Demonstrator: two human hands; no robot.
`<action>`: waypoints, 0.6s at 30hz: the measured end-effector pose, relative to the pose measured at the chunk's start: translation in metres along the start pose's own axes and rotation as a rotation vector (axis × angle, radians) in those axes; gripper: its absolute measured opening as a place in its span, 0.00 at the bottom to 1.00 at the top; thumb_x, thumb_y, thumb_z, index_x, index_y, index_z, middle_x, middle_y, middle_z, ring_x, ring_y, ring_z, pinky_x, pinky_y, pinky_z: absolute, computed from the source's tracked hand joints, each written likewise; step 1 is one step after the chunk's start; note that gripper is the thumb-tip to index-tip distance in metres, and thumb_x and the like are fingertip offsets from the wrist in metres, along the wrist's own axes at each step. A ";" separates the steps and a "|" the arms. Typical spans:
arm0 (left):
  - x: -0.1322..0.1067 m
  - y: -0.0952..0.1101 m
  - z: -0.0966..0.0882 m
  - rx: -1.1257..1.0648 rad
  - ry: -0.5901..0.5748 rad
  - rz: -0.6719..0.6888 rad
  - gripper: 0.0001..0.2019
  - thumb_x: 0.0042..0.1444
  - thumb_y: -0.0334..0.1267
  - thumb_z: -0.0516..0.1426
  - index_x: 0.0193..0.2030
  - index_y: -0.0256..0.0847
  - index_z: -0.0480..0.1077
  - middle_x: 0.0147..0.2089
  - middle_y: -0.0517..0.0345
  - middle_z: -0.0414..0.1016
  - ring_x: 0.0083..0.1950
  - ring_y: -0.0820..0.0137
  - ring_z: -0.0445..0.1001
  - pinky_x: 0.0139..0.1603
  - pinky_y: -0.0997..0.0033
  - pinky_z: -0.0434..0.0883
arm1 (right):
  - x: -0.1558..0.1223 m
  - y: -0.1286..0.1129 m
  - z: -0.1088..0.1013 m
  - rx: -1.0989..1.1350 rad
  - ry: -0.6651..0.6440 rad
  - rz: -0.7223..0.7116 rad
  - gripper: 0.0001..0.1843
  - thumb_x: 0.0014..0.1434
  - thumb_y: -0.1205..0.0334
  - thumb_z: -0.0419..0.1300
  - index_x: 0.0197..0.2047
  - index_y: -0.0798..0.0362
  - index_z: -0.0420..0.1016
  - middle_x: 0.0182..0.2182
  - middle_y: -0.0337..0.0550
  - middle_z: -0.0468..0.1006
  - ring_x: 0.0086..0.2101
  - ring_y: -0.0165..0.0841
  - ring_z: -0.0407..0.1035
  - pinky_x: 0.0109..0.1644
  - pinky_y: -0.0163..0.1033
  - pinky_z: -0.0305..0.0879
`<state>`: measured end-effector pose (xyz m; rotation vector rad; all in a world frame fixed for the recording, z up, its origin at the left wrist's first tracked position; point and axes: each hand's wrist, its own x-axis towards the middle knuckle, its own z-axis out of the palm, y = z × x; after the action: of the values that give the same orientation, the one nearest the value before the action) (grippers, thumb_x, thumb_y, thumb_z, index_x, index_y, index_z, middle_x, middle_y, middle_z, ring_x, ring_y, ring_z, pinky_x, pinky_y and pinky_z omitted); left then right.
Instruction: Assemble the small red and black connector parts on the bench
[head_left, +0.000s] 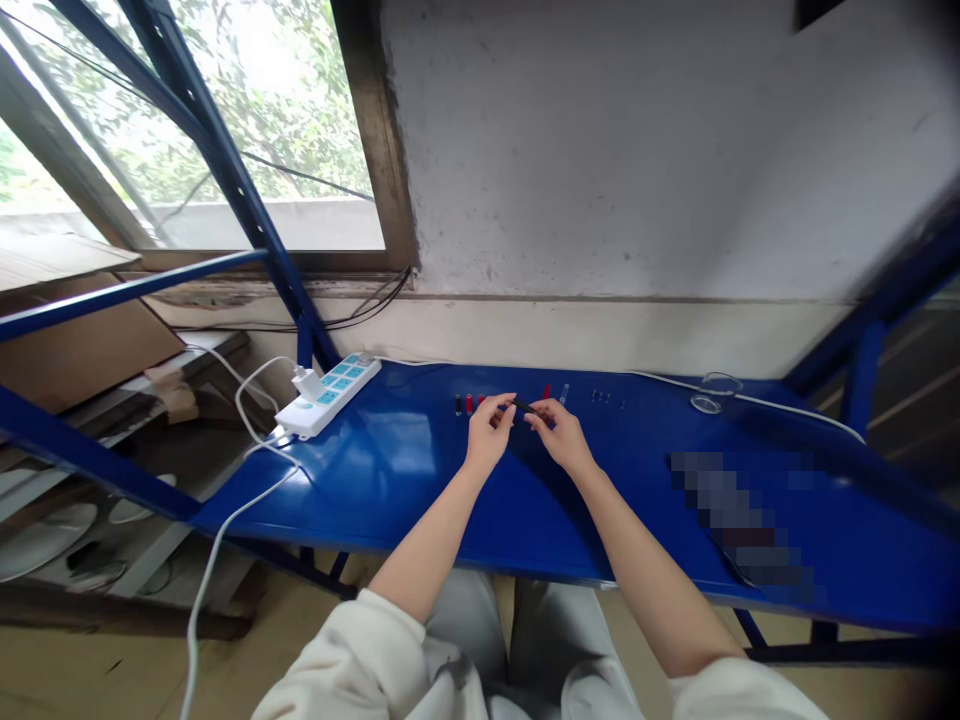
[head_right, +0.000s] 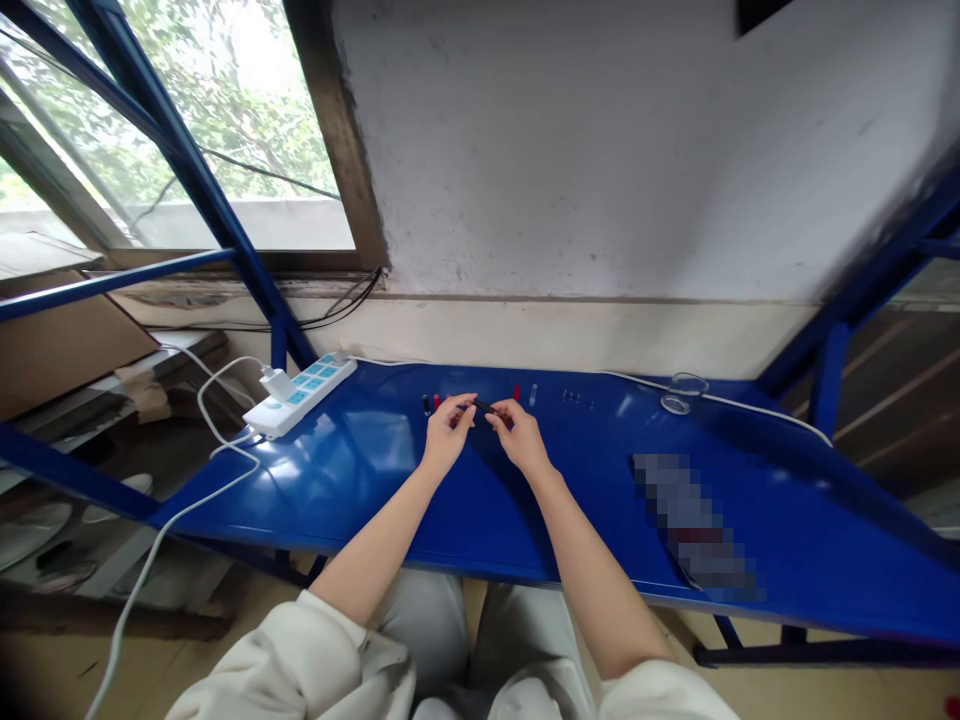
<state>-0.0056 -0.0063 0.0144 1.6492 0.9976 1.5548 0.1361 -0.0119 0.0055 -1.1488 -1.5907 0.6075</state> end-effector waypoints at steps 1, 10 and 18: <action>0.000 0.001 0.000 -0.015 -0.003 -0.003 0.12 0.53 0.40 0.54 0.43 0.40 0.70 0.38 0.54 0.72 0.27 0.77 0.69 0.29 0.75 0.67 | 0.001 0.000 0.001 -0.029 -0.023 -0.008 0.11 0.53 0.54 0.54 0.36 0.52 0.66 0.26 0.40 0.73 0.27 0.31 0.68 0.34 0.38 0.64; 0.010 -0.006 -0.012 -0.291 0.346 -0.178 0.12 0.52 0.42 0.54 0.38 0.37 0.68 0.31 0.56 0.70 0.23 0.79 0.65 0.22 0.79 0.61 | 0.031 0.016 0.032 -0.250 -0.109 0.060 0.07 0.50 0.59 0.56 0.31 0.53 0.68 0.25 0.40 0.72 0.26 0.31 0.65 0.31 0.35 0.60; 0.014 -0.007 -0.018 -0.355 0.462 -0.263 0.10 0.50 0.41 0.53 0.32 0.36 0.66 0.26 0.60 0.68 0.21 0.80 0.63 0.19 0.80 0.56 | 0.054 0.023 0.058 -0.482 -0.235 0.141 0.04 0.52 0.64 0.55 0.33 0.54 0.68 0.31 0.45 0.75 0.31 0.32 0.68 0.33 0.34 0.58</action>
<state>-0.0242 0.0088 0.0167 0.8987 1.0412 1.8396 0.0905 0.0555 -0.0092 -1.6023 -1.9334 0.4733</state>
